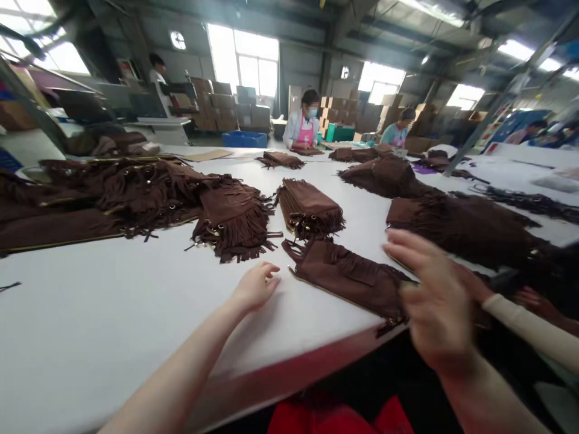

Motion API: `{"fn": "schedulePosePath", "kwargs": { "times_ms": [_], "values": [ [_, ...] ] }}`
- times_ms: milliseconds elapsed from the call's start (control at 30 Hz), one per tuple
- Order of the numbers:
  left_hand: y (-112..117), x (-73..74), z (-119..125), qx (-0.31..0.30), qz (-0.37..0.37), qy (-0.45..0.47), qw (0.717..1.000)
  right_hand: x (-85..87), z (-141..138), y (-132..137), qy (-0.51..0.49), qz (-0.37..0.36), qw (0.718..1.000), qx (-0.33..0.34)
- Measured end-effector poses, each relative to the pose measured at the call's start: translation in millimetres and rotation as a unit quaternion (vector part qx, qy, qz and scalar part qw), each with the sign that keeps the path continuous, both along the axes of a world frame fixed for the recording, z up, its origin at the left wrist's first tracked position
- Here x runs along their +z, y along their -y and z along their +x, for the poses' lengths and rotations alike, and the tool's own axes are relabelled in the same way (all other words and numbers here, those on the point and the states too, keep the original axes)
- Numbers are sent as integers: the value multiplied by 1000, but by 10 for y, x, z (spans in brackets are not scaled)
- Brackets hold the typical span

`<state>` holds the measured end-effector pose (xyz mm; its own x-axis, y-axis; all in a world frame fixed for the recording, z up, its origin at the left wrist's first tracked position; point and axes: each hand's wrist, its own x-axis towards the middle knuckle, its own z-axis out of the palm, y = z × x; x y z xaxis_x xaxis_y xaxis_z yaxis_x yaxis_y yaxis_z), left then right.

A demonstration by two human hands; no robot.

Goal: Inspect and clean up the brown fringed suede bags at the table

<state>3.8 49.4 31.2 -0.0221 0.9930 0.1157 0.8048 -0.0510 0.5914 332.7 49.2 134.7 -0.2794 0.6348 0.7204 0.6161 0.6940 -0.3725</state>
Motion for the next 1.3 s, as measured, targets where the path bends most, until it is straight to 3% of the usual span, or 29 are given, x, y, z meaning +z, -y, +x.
{"fn": "schedulePosePath", "kwargs": {
  "times_ms": [67,200,267,367,433,533,667,733,833,900,967,1100,1300],
  "values": [
    [-217,-126,-8,12,-42,-36,998,-177,-408,50,26,-42,998,41],
    [-478,-217,77,-5,-19,-57,998,-822,-938,-126,80,-130,987,49],
    [-518,-231,125,-17,-11,-60,998,-1084,-1095,-237,99,-161,981,45],
    [-454,-197,168,-15,-24,-72,997,-1260,-1285,-326,126,-197,971,45],
    [-300,-138,190,-23,-54,-84,995,-1278,-1365,-324,140,-221,964,45],
    [108,-44,264,-42,-89,-58,993,-1270,-1337,-197,141,-257,952,86],
    [728,-32,495,-38,-104,123,986,-1200,-1015,140,121,-324,913,218],
    [939,-97,637,-32,-125,242,962,-1130,-828,268,109,-369,881,274],
    [1084,-224,820,-14,-133,401,906,-1050,-645,321,72,-422,841,331],
    [1099,-279,902,-4,-128,471,873,-1039,-599,297,40,-435,827,355],
    [1094,-291,943,1,-118,497,860,-1055,-595,272,13,-433,826,361],
    [1113,-228,922,-7,-81,439,895,-1097,-624,291,-4,-410,841,352],
    [1160,-174,817,-9,23,232,972,-1118,-631,327,-11,-397,852,341]
  ]
}}
